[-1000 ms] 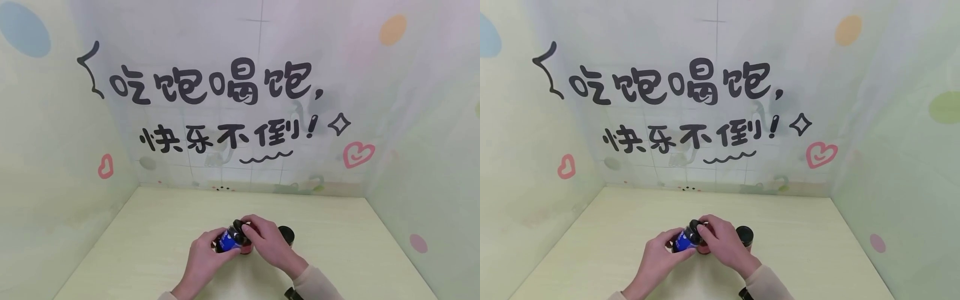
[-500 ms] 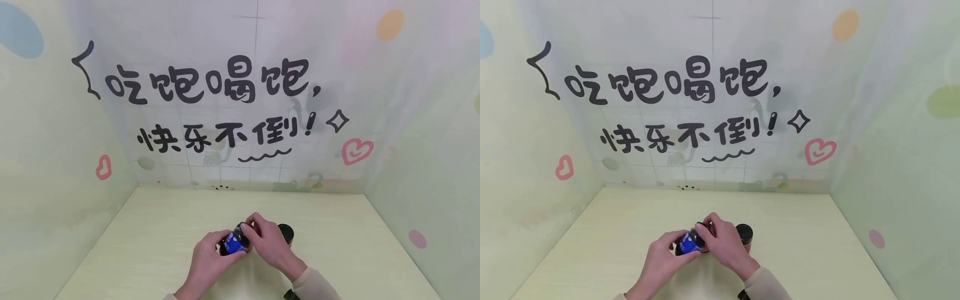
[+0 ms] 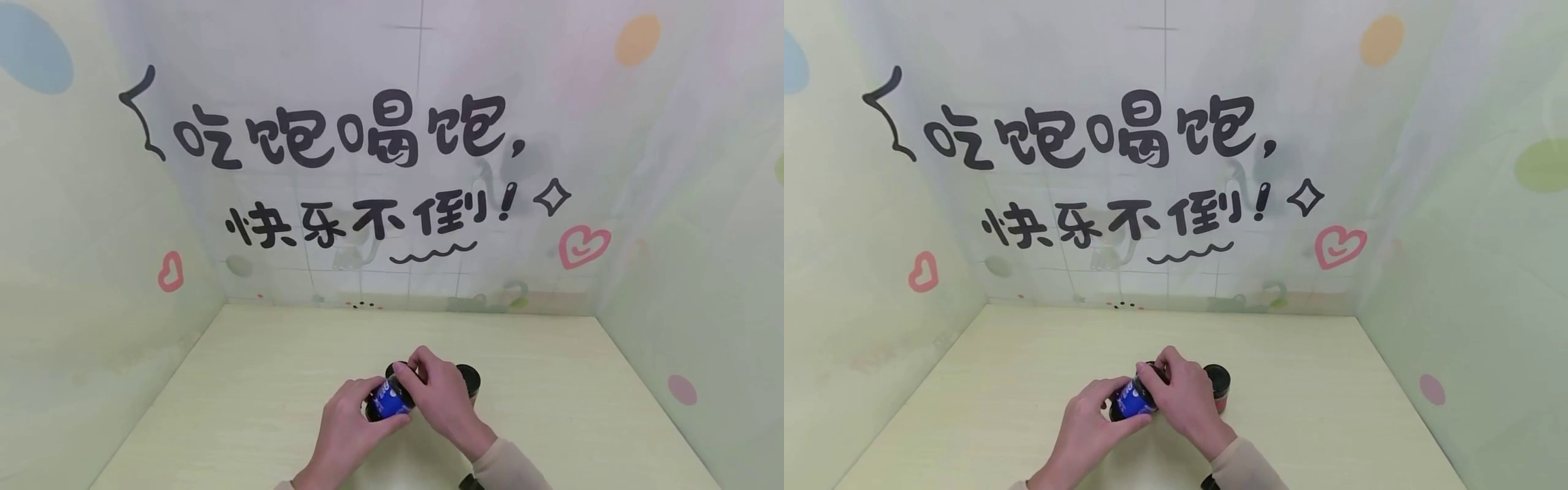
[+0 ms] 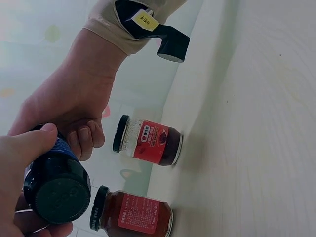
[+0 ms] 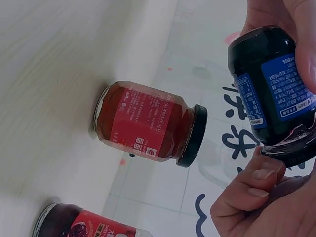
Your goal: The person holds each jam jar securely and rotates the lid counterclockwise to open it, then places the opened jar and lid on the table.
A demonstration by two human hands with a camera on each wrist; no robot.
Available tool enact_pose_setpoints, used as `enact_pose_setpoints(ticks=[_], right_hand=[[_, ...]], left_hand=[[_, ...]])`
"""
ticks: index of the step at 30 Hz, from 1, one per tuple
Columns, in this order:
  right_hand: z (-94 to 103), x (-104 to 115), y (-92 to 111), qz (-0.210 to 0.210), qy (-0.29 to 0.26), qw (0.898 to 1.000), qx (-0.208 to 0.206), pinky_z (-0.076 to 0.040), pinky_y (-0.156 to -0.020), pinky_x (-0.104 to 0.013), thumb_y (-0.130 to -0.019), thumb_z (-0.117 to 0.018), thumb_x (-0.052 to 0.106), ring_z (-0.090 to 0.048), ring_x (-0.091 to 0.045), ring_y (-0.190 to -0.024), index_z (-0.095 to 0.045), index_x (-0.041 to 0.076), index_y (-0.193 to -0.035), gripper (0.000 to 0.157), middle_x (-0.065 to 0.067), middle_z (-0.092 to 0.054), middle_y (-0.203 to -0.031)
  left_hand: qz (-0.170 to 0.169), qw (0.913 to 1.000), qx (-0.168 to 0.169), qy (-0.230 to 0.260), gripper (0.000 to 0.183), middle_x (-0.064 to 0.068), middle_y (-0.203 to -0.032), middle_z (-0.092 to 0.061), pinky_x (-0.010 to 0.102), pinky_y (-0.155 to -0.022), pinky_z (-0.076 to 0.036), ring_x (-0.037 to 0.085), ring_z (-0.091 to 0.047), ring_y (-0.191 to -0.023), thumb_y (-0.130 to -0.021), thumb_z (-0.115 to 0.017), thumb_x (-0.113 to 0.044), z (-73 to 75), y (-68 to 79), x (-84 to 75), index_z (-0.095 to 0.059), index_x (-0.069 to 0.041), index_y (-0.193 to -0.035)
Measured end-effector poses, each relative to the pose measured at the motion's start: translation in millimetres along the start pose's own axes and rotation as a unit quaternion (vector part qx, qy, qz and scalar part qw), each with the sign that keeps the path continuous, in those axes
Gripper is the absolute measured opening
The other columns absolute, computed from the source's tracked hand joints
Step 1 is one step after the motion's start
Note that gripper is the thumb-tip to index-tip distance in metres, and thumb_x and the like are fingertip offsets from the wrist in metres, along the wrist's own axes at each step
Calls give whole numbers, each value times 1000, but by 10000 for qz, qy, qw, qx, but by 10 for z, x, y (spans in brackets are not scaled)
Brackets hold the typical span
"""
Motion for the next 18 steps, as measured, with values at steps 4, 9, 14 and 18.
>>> enact_pose_setpoints(ticks=[4, 9, 14, 18], right_hand=[[25, 13, -11, 108, -73, 9999, 77, -31, -42, -24, -85, -47, 59, -37, -8, -44, -48, 27, -76, 34, 10, -41, -51], [48, 30, -20, 105, 30, 9999, 60, -32, -42, -23, -85, -48, 59, -39, -7, -45, -47, 27, -74, 33, 11, -41, -50], [49, 30, -28, 173, 175, 9997, -22, -31, -41, -24, -85, -46, 60, -39, -6, -45, -47, 27, -73, 34, 12, -41, -50], [47, 30, -31, 234, 246, 9994, -98, -30, -41, -24, -85, -46, 60, -39, -5, -45, -46, 28, -72, 35, 13, -40, -49]], left_hand=[[-115, 9999, -52, -34, 55, -20, -89, -57, 23, -64, -45, -1, -49, -80, -59, -75, -57, -6, 9, -12, -61, -28, -104], [-34, 9998, 93, -152, 61, -18, -92, -57, 25, -67, -46, -1, -50, -83, -59, -73, -60, -11, 22, -42, -60, -25, -108], [114, 9994, 296, -171, 64, -16, -89, -57, 26, -65, -44, 1, -49, -81, -59, -71, -62, -5, 16, -60, -61, -23, -109], [301, 9983, 459, -181, 61, -18, -85, -56, 25, -64, -42, 1, -47, -78, -59, -72, -63, 6, 4, -60, -61, -26, -107]])
Point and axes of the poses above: each hand's wrist, its own y-axis away from the middle knuckle, its own z-axis out of the back of the hand, x = y × z, the point moved 1 cm from there along -y, towards the middle knuckle
